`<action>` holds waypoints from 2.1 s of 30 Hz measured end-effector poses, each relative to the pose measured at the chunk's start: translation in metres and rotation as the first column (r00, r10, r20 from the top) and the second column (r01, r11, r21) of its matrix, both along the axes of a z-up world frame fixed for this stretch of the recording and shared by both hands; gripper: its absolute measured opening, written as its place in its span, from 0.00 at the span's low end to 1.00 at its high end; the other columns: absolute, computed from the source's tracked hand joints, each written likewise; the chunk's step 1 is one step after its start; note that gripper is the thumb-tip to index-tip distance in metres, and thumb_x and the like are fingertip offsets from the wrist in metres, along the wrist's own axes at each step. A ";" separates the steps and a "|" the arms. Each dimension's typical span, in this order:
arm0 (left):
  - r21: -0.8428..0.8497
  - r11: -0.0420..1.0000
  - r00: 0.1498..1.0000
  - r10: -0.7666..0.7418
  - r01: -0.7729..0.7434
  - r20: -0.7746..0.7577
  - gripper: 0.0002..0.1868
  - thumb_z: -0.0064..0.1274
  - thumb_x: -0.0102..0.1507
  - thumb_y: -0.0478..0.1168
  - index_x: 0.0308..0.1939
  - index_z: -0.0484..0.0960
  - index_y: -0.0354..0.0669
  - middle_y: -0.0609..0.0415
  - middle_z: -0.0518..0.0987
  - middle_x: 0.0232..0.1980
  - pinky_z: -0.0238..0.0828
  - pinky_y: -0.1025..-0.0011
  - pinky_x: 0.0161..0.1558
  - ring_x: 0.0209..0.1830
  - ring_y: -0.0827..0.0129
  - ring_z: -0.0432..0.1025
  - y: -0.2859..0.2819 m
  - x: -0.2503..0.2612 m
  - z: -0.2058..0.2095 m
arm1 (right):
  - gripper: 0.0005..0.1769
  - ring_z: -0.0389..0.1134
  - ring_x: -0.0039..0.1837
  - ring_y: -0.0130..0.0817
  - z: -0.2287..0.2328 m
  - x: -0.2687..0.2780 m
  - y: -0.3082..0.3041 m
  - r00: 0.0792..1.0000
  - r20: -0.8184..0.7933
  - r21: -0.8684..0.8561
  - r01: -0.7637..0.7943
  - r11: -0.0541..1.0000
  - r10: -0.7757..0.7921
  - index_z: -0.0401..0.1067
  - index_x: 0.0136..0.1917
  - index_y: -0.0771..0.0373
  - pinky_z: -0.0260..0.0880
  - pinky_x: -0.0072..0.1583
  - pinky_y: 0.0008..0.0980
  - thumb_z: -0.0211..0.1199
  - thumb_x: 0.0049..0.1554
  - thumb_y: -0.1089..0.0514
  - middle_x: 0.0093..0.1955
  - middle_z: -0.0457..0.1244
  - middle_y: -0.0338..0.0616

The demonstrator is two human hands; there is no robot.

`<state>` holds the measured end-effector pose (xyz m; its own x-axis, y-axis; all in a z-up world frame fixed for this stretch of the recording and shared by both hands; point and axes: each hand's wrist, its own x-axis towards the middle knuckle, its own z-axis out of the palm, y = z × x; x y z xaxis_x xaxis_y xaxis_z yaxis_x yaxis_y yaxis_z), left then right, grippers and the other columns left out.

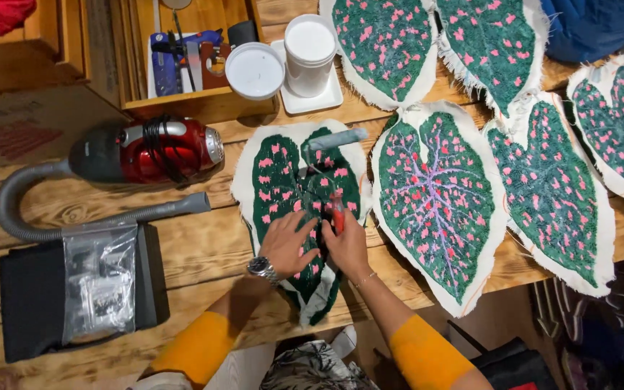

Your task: Trimming and grooming leaf-shaped tufted rugs using scissors and a roller tool.

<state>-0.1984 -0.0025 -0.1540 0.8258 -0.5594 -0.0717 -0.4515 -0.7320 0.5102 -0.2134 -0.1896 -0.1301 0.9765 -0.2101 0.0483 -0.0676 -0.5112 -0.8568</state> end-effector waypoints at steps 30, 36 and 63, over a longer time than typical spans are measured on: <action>0.151 0.965 0.962 0.180 -0.213 0.208 0.36 0.42 0.63 0.71 0.72 0.67 0.65 0.34 0.47 0.80 0.31 0.31 0.69 0.75 0.19 0.38 -0.045 -0.184 0.008 | 0.13 0.64 0.43 0.49 0.001 -0.095 -0.030 0.992 0.092 -0.065 -0.083 0.994 0.089 0.66 0.44 0.67 0.64 0.48 0.44 0.68 0.57 0.59 0.39 0.61 0.52; 0.035 0.918 0.918 0.392 -0.394 0.054 0.37 0.40 0.68 0.61 0.79 0.67 0.53 0.42 0.57 0.81 0.41 0.44 0.79 0.82 0.36 0.47 -0.042 -0.172 -0.012 | 0.22 0.67 0.57 0.52 -0.007 -0.099 -0.013 0.962 0.199 -0.047 -0.182 0.982 0.188 0.68 0.60 0.70 0.67 0.59 0.41 0.69 0.55 0.59 0.57 0.64 0.57; 0.019 0.877 0.865 0.470 -0.480 0.174 0.77 0.63 0.35 0.84 0.78 0.50 0.50 0.29 0.39 0.80 0.22 0.29 0.68 0.78 0.27 0.31 -0.033 -0.097 0.019 | 0.26 0.56 0.72 0.66 -0.019 -0.003 -0.002 0.954 0.172 -0.318 -0.181 0.931 0.244 0.68 0.53 0.75 0.54 0.72 0.53 0.73 0.51 0.53 0.70 0.57 0.68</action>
<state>-0.2957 -0.0352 -0.1351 0.9935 -0.0952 0.0622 -0.1124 -0.9050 0.4104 -0.2166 -0.1915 -0.1492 0.9584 0.0560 0.2800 0.2317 -0.7256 -0.6479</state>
